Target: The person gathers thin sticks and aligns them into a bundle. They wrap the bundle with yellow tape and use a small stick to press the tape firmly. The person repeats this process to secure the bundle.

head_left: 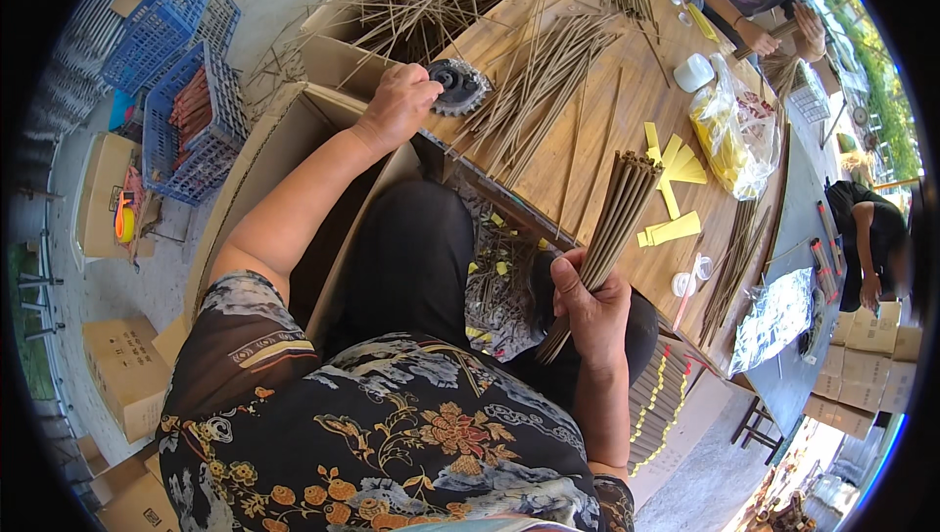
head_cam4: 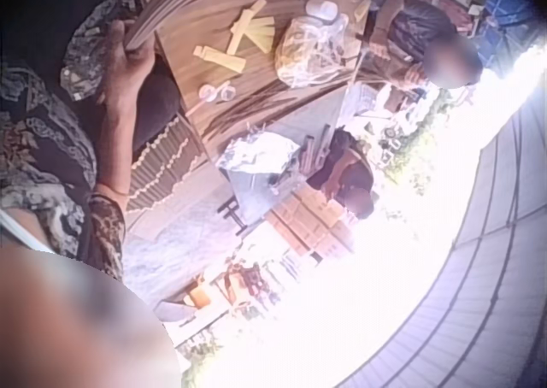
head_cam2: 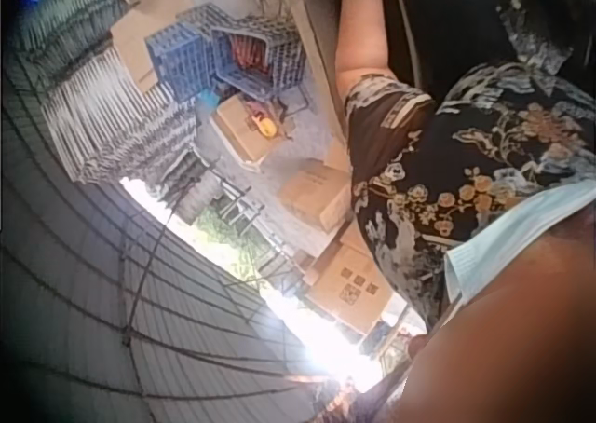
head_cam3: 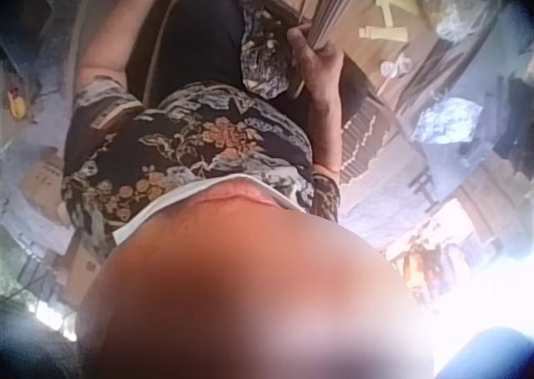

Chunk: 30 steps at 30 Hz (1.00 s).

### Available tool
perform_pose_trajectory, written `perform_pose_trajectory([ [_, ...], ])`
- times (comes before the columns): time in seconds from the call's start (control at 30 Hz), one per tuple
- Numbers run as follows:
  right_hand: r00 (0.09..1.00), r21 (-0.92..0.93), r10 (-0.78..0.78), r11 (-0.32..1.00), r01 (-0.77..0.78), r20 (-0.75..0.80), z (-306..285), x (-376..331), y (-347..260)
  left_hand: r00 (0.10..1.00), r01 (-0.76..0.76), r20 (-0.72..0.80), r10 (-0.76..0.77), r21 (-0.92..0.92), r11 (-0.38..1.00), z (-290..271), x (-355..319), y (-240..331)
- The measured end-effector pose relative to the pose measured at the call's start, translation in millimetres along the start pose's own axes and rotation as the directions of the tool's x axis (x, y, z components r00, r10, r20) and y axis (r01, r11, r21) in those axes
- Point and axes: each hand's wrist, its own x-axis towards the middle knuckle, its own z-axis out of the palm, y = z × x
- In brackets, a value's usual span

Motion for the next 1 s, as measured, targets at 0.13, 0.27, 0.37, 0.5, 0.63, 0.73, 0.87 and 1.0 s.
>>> perform_pose_trajectory([
  [0.13, 1.000, 0.003, 0.012, 1.000, -0.012, -0.004, 0.5, 0.3, 0.4, 0.999, -0.036, 0.013, 0.036, -0.019, 0.999, -2.6, -2.1, -2.7],
  [0.27, 1.000, 0.000, 0.012, 1.000, -0.012, -0.010, 1.9, 0.3, -0.2, 0.995, -0.088, 0.039, 0.088, -0.006, 0.996, -7.5, -1.7, -8.6],
  [0.37, 1.000, -0.006, 0.012, 1.000, -0.012, -0.010, 2.6, 0.8, -0.1, 0.993, -0.098, 0.070, 0.098, -0.008, 0.995, -11.2, -1.2, -11.3],
  [0.5, 1.000, -0.015, 0.011, 1.000, -0.012, -0.015, 3.3, 1.4, 0.5, 0.986, -0.149, 0.078, 0.150, -0.023, 0.989, -11.3, -1.1, -14.8],
  [0.63, 1.000, -0.008, 0.020, 1.000, -0.020, -0.002, 3.9, 2.0, 0.9, 0.985, -0.154, 0.069, 0.155, -0.019, 0.988, -11.1, -2.9, -15.1],
  [0.73, 1.000, -0.021, 0.020, 1.000, -0.021, -0.012, 4.4, 1.9, 1.1, 0.985, -0.152, 0.075, 0.154, -0.031, 0.988, -11.0, -3.3, -16.4],
  [0.87, 1.000, -0.006, 0.012, 1.000, -0.012, -0.001, 4.5, 1.5, 1.0, 0.986, -0.147, 0.071, 0.151, -0.049, 0.988, -13.0, -1.9, -15.1],
  [1.0, 1.000, -0.027, 0.017, 0.999, -0.017, 0.001, 5.5, 0.3, -1.2, 0.990, -0.136, 0.039, 0.139, -0.073, 0.988, -15.2, -2.6, -15.0],
])
